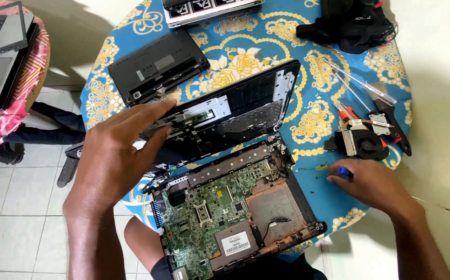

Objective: Disassembling a laptop by removing screws with a screwdriver and prying off the top casing to access internal components.

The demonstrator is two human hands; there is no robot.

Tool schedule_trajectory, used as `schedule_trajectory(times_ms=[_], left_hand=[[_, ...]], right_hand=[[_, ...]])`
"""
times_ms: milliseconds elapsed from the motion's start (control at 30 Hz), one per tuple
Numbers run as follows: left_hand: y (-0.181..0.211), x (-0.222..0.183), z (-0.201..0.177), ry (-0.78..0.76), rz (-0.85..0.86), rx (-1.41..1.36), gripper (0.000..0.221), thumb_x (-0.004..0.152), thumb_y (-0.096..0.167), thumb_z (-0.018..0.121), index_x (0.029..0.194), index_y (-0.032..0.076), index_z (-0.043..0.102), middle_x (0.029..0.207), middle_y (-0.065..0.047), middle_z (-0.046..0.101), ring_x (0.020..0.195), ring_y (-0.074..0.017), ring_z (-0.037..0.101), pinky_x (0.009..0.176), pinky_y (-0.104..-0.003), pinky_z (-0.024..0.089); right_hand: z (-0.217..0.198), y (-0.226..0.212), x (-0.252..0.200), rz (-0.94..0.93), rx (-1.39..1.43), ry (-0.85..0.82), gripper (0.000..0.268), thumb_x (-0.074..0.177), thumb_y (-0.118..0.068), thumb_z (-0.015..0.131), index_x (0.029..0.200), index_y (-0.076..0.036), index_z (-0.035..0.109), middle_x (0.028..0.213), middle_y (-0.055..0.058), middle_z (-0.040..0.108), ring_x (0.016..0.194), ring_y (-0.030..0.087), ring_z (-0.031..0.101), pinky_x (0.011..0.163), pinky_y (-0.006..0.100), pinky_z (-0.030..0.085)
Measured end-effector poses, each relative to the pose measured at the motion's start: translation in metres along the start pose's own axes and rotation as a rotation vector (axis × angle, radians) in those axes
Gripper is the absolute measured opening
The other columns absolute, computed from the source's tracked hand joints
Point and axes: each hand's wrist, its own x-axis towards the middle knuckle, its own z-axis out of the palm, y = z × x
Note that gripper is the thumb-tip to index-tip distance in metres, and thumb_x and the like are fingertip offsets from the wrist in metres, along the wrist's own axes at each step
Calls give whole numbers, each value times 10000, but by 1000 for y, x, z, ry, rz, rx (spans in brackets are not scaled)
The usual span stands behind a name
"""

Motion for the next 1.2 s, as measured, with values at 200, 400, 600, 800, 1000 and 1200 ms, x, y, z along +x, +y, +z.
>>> schedule_trajectory(times_ms=[200, 400, 600, 800, 1000, 1200], left_hand=[[10, -11, -9, -84, -22, 51, 465, 984, 159, 693, 1440, 149, 603, 1318, -147, 722, 1151, -372, 705, 810, -502, 566], [11, -14, -15, -118, -58, -24, 475, 928, 193, 738, 1381, 96, 633, 1299, -100, 731, 1149, -302, 711, 868, -426, 545], [13, -18, -13, -94, -43, -28, 430, 927, 202, 753, 1339, 113, 667, 1241, -98, 759, 1084, -310, 739, 804, -434, 562], [13, -21, -14, -102, -26, -48, 503, 923, 200, 757, 1397, 107, 620, 1287, -121, 731, 1141, -332, 713, 841, -460, 583], [13, -24, -19, -139, -12, -27, 554, 929, 192, 743, 1452, 124, 573, 1311, -115, 719, 1159, -343, 699, 823, -444, 560], [9, -28, -23, -137, -37, 33, 579, 922, 238, 757, 1464, 147, 573, 1305, -88, 717, 1143, -314, 701, 759, -423, 560]], right_hand=[[-33, -15, -30, -14, 55, 161, 336, 910, -532, 607, 1163, -392, 777, 1138, -132, 815, 1041, 133, 758, 819, 332, 555], [-42, -23, -30, -406, 435, 405, 245, 936, -281, 670, 1075, -138, 811, 979, -14, 858, 908, 86, 802, 815, 254, 571], [-72, -45, -45, -637, 524, 555, 268, 928, -150, 716, 1166, -27, 734, 838, 61, 778, 723, 116, 699, 772, 262, 498], [-97, -80, -69, -766, 556, 648, 538, 915, -62, 760, 1422, 3, 593, 902, 116, 712, 599, 136, 562, 547, 260, 474], [-103, -94, -63, -782, 295, 765, 592, 917, -198, 825, 1469, -69, 651, 920, 26, 724, 528, 123, 459, 568, 273, 459], [-106, -95, -56, -786, 294, 720, 573, 922, -178, 813, 1464, -76, 655, 838, 40, 703, 482, 125, 443, 478, 279, 415]])
